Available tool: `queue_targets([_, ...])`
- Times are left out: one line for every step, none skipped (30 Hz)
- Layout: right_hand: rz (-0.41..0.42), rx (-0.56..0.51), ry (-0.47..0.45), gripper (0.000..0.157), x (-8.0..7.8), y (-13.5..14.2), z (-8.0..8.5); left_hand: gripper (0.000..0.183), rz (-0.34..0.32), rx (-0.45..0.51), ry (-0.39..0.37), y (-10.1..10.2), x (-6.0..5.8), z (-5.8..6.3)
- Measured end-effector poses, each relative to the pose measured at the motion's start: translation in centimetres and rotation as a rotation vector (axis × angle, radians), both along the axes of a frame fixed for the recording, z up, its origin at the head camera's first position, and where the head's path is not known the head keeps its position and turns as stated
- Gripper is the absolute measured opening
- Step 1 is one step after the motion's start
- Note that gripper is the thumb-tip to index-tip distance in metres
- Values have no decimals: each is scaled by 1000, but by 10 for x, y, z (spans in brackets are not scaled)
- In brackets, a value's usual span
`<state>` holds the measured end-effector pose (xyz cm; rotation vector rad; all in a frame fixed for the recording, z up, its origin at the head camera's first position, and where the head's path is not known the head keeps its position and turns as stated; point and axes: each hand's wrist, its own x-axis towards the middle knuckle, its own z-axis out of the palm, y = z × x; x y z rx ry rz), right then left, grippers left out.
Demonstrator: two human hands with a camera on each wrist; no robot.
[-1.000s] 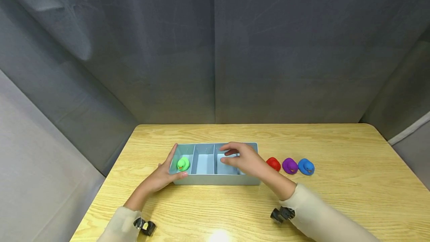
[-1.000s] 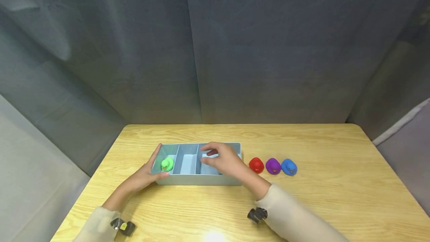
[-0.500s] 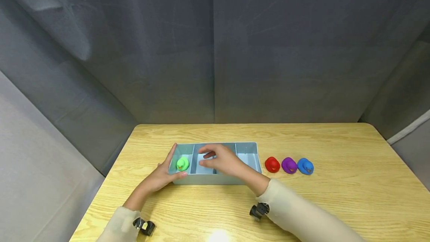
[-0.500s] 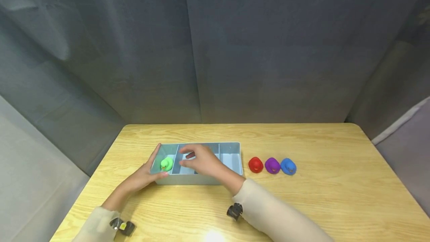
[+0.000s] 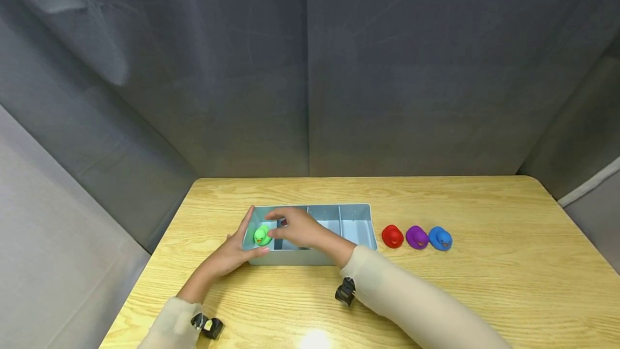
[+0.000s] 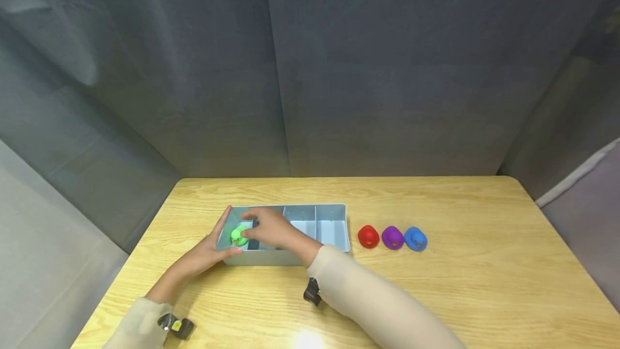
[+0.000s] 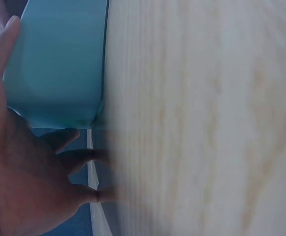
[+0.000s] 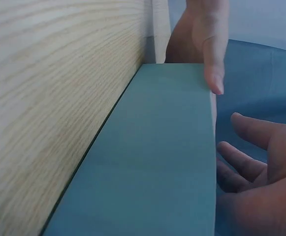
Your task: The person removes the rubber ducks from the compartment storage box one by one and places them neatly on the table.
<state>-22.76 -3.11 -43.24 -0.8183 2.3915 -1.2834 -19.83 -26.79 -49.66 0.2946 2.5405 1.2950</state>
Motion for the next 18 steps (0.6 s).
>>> queue_targets([2,15,4,45,-2,-3,-1,110,-1,4,0,0,0,0])
queue_targets([4,31,5,45,-3,-6,-2,110,-2,5,-1,0,0,0])
queue_targets([8,47,11,45,-5,-9,-3,110,-3,8,-2,0,0,-1])
queue_targets([11,63,15,46,-6,-11,-4,110,-4,11,-3,0,0,-1])
queue_targets([14,79,16,46,-8,-13,-5,110,-5,13,-4,0,0,-1])
queue_targets([15,90,13,46,-9,-16,-6,109,-5,14,-5,0,0,-1])
queue_targets([14,103,11,46,-10,-18,-8,109,-7,16,-6,0,0,-1])
queue_targets([11,117,14,47,-11,-20,-10,109,-7,17,-7,0,0,-1])
queue_targets([5,132,17,47,-12,-22,-11,110,-9,19,-6,0,0,-1])
queue_targets([-2,140,16,48,-12,-24,-13,110,-10,19,-5,0,0,-1])
queue_targets([-11,147,21,49,-12,-26,-15,110,-12,20,-3,0,0,-1])
queue_targets([-21,152,25,49,-12,-28,-16,110,-13,22,0,0,0,-1])
queue_targets([-33,155,36,49,-12,-30,-18,109,-15,23,3,0,0,-1])
queue_targets([-47,163,49,49,-11,-32,-20,109,-16,22,5,0,0,-1])
queue_targets([-59,168,63,49,-10,-33,-21,109,-18,24,7,1,0,0])
queue_targets([-69,173,85,48,-10,-35,-23,109,-19,25,8,1,0,0])
queue_targets([-78,183,113,47,-9,-37,-25,110,-20,27,9,1,0,0])
queue_targets([-85,195,141,46,-8,-38,-26,110,-22,29,9,0,0,0])
